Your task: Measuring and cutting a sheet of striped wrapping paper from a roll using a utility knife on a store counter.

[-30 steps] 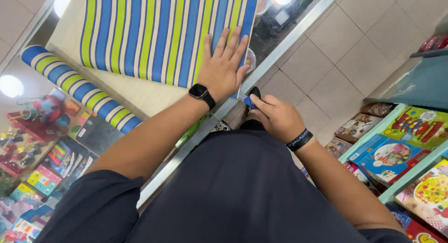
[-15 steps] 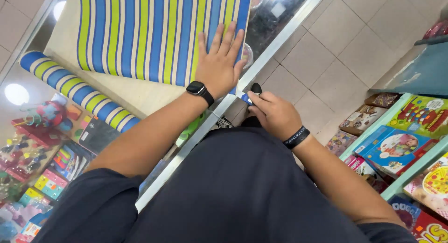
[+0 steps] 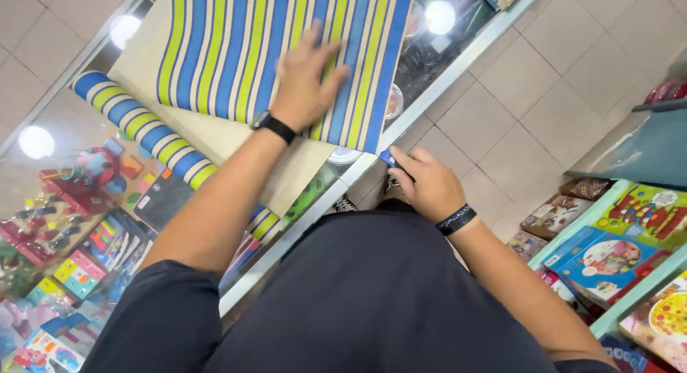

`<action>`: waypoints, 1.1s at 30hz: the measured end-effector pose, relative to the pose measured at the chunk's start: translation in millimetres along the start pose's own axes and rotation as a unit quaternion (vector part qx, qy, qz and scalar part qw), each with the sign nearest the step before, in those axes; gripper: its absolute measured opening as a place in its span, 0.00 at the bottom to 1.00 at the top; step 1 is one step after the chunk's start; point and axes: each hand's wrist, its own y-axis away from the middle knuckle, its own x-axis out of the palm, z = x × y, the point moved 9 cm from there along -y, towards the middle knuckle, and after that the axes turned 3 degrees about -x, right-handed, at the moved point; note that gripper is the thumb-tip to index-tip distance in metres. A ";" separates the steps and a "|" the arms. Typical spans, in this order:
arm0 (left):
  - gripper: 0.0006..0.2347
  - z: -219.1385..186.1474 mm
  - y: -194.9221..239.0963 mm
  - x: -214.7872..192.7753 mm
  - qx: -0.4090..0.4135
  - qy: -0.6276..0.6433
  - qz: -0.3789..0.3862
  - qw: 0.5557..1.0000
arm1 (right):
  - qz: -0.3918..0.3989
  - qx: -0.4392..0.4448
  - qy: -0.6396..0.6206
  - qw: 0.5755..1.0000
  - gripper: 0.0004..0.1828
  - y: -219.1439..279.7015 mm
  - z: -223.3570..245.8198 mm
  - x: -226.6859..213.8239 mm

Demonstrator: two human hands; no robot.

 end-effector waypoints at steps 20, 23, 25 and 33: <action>0.49 124.8 146.1 -139.6 -0.249 -0.112 -0.079 0.959 | 0.068 -0.066 0.022 0.995 0.22 -43.2 -22.0 -26.9; 0.46 121.0 164.9 -136.4 -0.268 -0.090 -0.101 0.954 | 0.081 -0.080 0.037 0.993 0.25 -57.7 -35.2 -32.8; 0.45 127.4 178.7 -129.2 -0.297 -0.084 -0.115 0.944 | 0.112 -0.064 0.073 0.989 0.23 -70.3 -29.0 -47.9; 0.43 115.3 242.5 -94.9 -0.415 -0.039 -0.181 0.891 | 0.153 -0.123 0.106 0.975 0.21 -128.3 -45.1 -71.3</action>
